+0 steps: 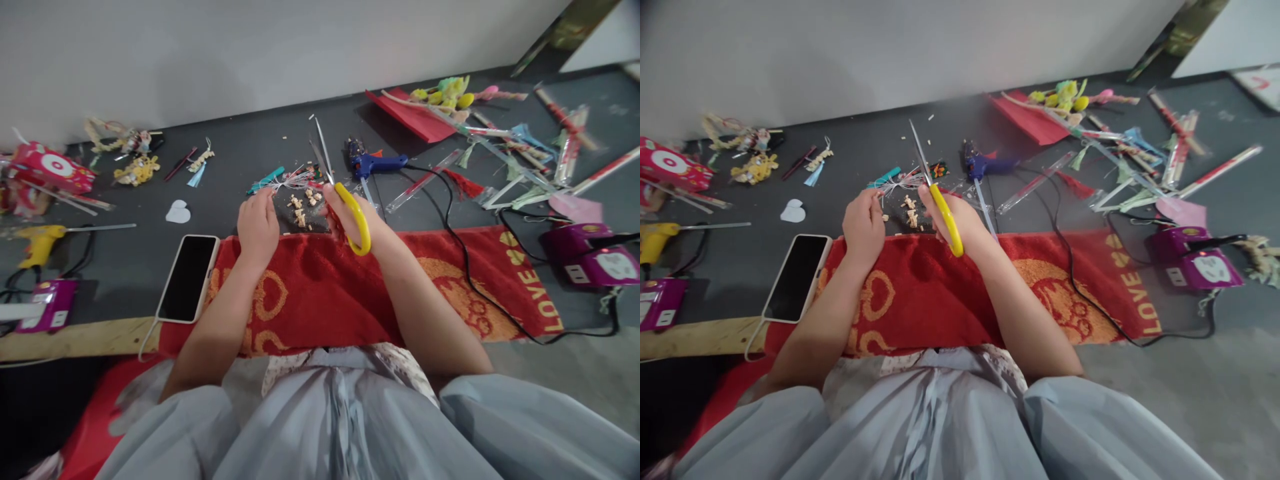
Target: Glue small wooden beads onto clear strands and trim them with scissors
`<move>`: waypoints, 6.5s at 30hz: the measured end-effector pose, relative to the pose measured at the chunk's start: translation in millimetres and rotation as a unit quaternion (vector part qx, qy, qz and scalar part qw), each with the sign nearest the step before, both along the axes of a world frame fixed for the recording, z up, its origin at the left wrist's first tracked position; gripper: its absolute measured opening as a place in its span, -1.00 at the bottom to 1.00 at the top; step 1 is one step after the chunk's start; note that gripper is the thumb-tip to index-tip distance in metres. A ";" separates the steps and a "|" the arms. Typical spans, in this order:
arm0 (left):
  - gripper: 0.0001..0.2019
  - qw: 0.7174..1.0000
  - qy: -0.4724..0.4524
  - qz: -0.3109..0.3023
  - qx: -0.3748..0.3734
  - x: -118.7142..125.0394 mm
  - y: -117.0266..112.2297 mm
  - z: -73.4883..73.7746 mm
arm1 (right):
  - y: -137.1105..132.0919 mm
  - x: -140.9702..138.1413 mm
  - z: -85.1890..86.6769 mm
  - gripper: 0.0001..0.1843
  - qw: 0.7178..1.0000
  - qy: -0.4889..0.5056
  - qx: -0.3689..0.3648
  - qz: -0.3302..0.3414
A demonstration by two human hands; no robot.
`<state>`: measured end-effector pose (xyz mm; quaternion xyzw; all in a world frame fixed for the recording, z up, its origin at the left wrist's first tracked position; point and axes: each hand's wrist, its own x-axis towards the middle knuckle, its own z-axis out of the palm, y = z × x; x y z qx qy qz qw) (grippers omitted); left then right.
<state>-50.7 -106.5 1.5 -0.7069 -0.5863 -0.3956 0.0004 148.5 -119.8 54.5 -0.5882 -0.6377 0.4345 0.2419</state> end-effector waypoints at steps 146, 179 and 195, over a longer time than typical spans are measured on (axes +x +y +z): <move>-0.06 0.940 -0.187 -0.271 -0.086 45.9 -46.7 2.9 | -20.6 -37.2 3.9 -0.45 0.967 -0.199 0.115 0.109; -0.73 0.994 0.055 -0.021 0.095 8.2 -18.8 23.6 | -13.2 -10.8 8.3 -0.32 0.905 -0.372 0.188 0.089; -0.71 0.994 0.050 -0.085 0.050 5.7 -19.9 32.4 | -16.3 -8.0 6.6 -0.30 0.922 -0.309 0.210 0.103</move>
